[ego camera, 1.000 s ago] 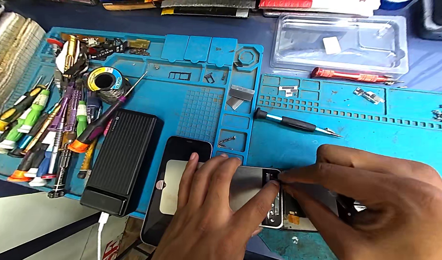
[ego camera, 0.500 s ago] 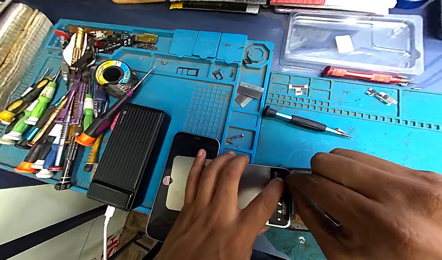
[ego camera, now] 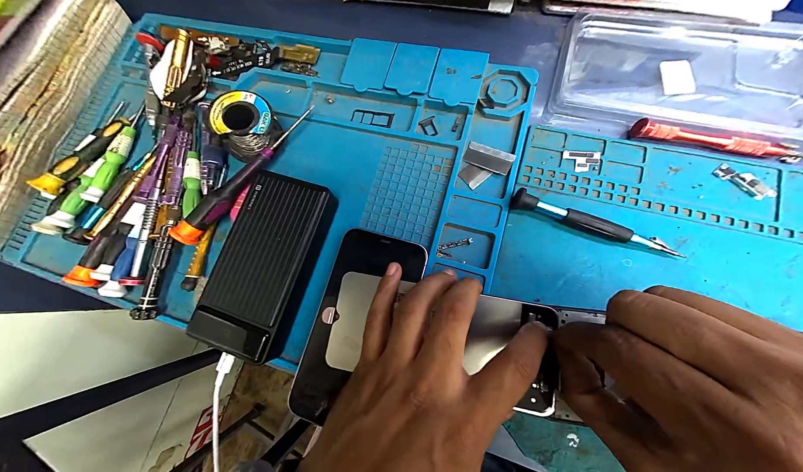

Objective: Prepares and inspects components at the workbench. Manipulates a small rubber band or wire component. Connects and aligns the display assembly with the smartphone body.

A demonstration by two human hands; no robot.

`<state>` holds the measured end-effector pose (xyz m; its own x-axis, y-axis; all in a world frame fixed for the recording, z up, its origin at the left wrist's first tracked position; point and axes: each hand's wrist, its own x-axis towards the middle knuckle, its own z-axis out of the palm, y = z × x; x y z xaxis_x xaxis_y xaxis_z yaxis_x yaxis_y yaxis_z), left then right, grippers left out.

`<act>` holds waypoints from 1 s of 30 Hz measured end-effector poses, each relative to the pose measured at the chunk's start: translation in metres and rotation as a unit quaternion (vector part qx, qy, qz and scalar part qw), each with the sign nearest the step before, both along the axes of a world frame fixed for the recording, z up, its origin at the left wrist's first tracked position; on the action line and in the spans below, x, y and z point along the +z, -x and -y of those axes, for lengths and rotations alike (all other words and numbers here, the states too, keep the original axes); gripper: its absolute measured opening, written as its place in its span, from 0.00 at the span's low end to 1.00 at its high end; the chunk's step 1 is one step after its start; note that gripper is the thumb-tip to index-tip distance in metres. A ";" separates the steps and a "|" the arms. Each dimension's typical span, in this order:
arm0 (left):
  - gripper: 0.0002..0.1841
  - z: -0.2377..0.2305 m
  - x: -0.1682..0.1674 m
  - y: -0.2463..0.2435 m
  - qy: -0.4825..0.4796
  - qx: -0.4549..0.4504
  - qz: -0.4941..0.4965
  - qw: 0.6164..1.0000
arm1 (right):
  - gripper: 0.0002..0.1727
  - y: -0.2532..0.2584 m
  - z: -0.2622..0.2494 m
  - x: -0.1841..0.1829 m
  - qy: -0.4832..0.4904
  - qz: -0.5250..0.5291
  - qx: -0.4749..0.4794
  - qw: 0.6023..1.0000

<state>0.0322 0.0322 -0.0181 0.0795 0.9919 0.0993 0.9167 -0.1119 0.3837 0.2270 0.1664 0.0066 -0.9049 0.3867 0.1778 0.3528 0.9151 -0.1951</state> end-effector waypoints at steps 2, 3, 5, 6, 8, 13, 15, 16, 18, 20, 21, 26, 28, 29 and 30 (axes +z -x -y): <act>0.23 0.000 0.000 0.000 0.000 -0.001 0.000 1.000 | 0.11 0.000 -0.001 0.000 0.004 0.002 -0.004 1.000; 0.22 0.000 0.000 0.000 -0.001 -0.003 0.000 1.000 | 0.11 0.000 -0.001 0.001 0.003 0.003 -0.003 1.000; 0.22 0.000 -0.001 0.000 -0.004 -0.003 0.000 1.000 | 0.11 0.001 -0.002 0.000 -0.002 0.004 -0.001 1.000; 0.22 0.000 -0.001 0.000 -0.005 -0.003 0.001 1.000 | 0.11 0.002 -0.002 0.000 -0.004 0.006 0.001 1.000; 0.22 0.000 -0.001 0.000 -0.005 -0.003 -0.001 1.000 | 0.10 0.004 -0.003 0.004 -0.003 0.020 0.002 1.000; 0.22 0.000 0.001 0.000 -0.002 -0.004 -0.005 1.000 | 0.10 0.010 -0.006 0.013 0.004 0.052 0.006 0.999; 0.23 -0.001 0.001 0.000 -0.004 -0.002 -0.006 1.000 | 0.10 0.012 -0.007 0.014 -0.002 0.055 0.015 0.998; 0.23 0.000 0.000 0.000 -0.005 -0.002 -0.006 1.000 | 0.10 0.013 -0.008 0.014 -0.005 0.054 0.022 0.998; 0.23 0.000 0.000 -0.001 -0.005 -0.002 -0.006 1.000 | 0.11 0.014 -0.008 0.013 -0.014 0.048 0.034 0.998; 0.23 0.000 0.001 -0.001 -0.002 -0.002 -0.009 1.000 | 0.12 0.014 -0.008 0.011 -0.030 0.040 0.047 0.998; 0.23 0.000 0.001 -0.001 -0.002 -0.002 -0.012 1.000 | 0.12 0.014 -0.008 0.009 -0.037 0.037 0.053 0.997; 0.23 -0.001 0.001 -0.003 -0.004 0.004 -0.013 1.000 | 0.13 0.009 -0.004 0.008 -0.029 0.046 0.046 0.997; 0.24 0.000 0.001 -0.003 -0.001 0.005 -0.013 1.000 | 0.13 0.007 -0.001 0.009 -0.025 0.052 0.035 0.998; 0.24 0.000 0.002 -0.003 0.001 0.004 -0.013 1.000 | 0.13 0.005 -0.001 0.009 -0.023 0.053 0.031 0.998; 0.24 0.000 0.001 -0.003 0.000 0.004 -0.011 1.000 | 0.13 0.004 0.000 0.009 -0.020 0.053 0.028 0.998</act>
